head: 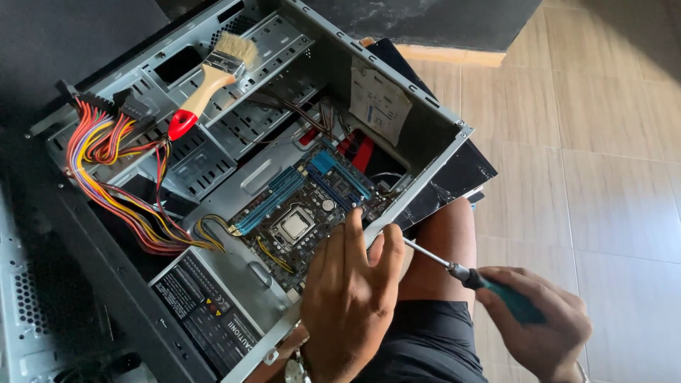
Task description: The person uses a screwdriver to remove screws from a computer fan attached to the motherboard. After detaching the fan, they use a paintbrush to clean dust from the fan blades and the surrounding area inside the computer case.
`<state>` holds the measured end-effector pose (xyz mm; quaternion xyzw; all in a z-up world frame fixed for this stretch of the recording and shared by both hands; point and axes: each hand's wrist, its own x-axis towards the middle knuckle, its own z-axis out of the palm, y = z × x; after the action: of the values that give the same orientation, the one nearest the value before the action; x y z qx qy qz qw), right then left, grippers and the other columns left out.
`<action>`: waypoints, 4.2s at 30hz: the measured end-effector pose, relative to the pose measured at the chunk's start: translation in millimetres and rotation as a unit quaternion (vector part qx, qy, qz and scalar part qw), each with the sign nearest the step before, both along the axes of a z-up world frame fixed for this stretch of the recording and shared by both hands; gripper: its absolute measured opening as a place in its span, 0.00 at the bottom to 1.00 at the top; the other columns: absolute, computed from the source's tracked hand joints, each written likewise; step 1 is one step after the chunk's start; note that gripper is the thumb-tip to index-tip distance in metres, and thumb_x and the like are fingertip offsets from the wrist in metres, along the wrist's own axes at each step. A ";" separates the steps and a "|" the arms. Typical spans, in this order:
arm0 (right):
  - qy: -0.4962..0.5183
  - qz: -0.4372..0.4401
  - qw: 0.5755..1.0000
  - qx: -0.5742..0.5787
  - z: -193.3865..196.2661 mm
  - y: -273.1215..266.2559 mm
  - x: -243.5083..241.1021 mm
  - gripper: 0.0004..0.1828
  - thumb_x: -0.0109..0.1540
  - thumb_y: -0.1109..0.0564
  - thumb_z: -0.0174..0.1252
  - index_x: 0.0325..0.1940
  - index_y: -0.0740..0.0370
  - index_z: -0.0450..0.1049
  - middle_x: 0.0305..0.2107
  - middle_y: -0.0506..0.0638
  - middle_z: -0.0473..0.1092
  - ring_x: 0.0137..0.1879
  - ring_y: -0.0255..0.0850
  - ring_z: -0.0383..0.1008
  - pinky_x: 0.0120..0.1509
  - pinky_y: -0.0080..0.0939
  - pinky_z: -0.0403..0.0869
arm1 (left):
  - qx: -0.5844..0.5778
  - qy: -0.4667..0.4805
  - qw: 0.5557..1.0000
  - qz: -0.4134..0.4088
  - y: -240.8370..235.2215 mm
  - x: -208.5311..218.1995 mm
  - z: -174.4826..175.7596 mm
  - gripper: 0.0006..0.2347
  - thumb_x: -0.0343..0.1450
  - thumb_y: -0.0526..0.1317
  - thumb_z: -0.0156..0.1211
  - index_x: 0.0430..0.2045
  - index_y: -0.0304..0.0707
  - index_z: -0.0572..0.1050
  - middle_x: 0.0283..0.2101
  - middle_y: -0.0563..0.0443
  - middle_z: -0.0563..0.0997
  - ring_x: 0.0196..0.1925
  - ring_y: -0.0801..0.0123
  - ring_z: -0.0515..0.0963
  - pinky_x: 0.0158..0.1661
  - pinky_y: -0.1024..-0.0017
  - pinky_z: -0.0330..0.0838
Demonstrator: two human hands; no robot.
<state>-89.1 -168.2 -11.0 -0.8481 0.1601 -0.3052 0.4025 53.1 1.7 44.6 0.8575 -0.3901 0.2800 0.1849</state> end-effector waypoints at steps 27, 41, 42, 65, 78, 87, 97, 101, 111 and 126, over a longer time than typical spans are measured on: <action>-0.173 0.183 0.794 0.554 -77.3 -11.3 19.9 0.25 0.69 0.55 0.56 0.64 0.78 0.66 0.32 0.55 0.63 0.36 0.44 0.65 0.40 0.42 0.65 | 0.018 -0.037 0.999 0.035 -7.2 -1.5 -7.3 0.02 0.77 0.37 0.58 0.38 0.46 0.71 0.45 0.36 0.84 0.41 0.55 0.85 0.42 0.65 0.79; -0.099 0.290 0.834 0.459 -26.1 19.8 86.4 0.14 0.61 0.61 0.65 0.43 0.65 0.65 0.34 0.61 0.76 0.21 0.37 0.70 0.23 0.31 0.75 | -0.024 0.051 0.996 -0.062 -0.3 -1.4 13.2 0.04 0.74 0.29 0.56 0.34 0.36 0.78 0.52 0.29 0.77 0.47 0.45 0.84 0.43 0.56 0.78; -0.100 0.286 0.835 0.460 -27.5 17.3 86.7 0.14 0.61 0.61 0.65 0.43 0.65 0.65 0.34 0.61 0.76 0.21 0.37 0.70 0.23 0.31 0.75 | -0.023 0.053 0.996 -0.066 0.9 -2.2 11.8 0.04 0.74 0.29 0.56 0.34 0.36 0.78 0.52 0.29 0.77 0.47 0.45 0.84 0.43 0.56 0.78; 0.111 -0.031 0.990 -0.082 -115.9 -156.5 149.8 0.17 0.54 0.56 0.74 0.34 0.57 0.69 0.25 0.44 0.73 0.29 0.39 0.70 0.37 0.40 0.68 | 0.060 0.049 0.997 -0.002 1.3 -8.0 3.3 0.12 0.76 0.50 0.53 0.39 0.43 0.77 0.60 0.37 0.77 0.49 0.54 0.83 0.44 0.61 0.77; 0.108 -0.030 0.990 -0.089 -121.9 -154.9 155.3 0.20 0.54 0.53 0.77 0.33 0.59 0.70 0.25 0.48 0.72 0.30 0.42 0.71 0.36 0.42 0.68 | -0.015 0.129 0.990 -0.058 66.4 -10.7 65.6 0.13 0.69 0.47 0.57 0.38 0.38 0.79 0.53 0.40 0.82 0.58 0.54 0.83 0.60 0.63 0.73; 0.036 -0.049 0.997 -0.046 -85.9 -111.8 97.5 0.19 0.70 0.53 0.65 0.61 0.68 0.77 0.42 0.56 0.77 0.47 0.44 0.77 0.52 0.42 0.73 | 0.175 0.351 0.903 -0.176 101.2 47.9 79.5 0.32 0.68 0.46 0.69 0.64 0.30 0.63 0.63 0.41 0.74 0.66 0.53 0.73 0.62 0.59 0.65; 0.169 0.216 0.905 0.325 -53.9 16.2 -10.3 0.22 0.66 0.53 0.52 0.60 0.67 0.74 0.17 0.50 0.73 0.17 0.35 0.72 0.26 0.33 0.72 | 0.369 0.543 0.737 -0.165 64.7 95.2 61.3 0.49 0.68 0.59 0.66 0.77 0.41 0.38 0.71 0.39 0.62 0.72 0.51 0.60 0.59 0.53 0.63; 0.254 0.306 0.865 0.305 -26.7 33.9 2.3 0.22 0.65 0.47 0.54 0.54 0.62 0.81 0.15 0.45 0.74 0.20 0.32 0.71 0.26 0.32 0.69 | 0.390 0.544 0.716 -0.198 51.2 108.7 50.2 0.54 0.64 0.63 0.68 0.76 0.37 0.36 0.71 0.32 0.61 0.72 0.48 0.62 0.63 0.56 0.60; 0.256 0.263 0.862 0.349 -19.3 43.7 5.0 0.21 0.65 0.50 0.55 0.54 0.66 0.83 0.12 0.47 0.70 0.16 0.31 0.63 0.20 0.32 0.60 | 0.371 0.573 0.708 -0.183 39.8 100.0 55.8 0.46 0.68 0.49 0.59 0.76 0.37 0.34 0.16 0.47 0.72 0.17 0.60 0.71 0.21 0.59 0.64; 0.220 0.302 0.846 0.379 -14.8 50.3 9.9 0.21 0.67 0.52 0.54 0.56 0.70 0.79 0.14 0.47 0.69 0.15 0.32 0.66 0.20 0.30 0.66 | 0.246 0.582 0.720 -0.287 57.6 100.2 23.4 0.42 0.69 0.42 0.54 0.74 0.27 0.33 0.73 0.21 0.50 0.75 0.42 0.54 0.64 0.55 0.57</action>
<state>-79.2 -117.9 -25.8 -0.6807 0.0838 0.1110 0.7193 153.2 59.2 68.0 0.7138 -0.4881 -0.4467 0.2296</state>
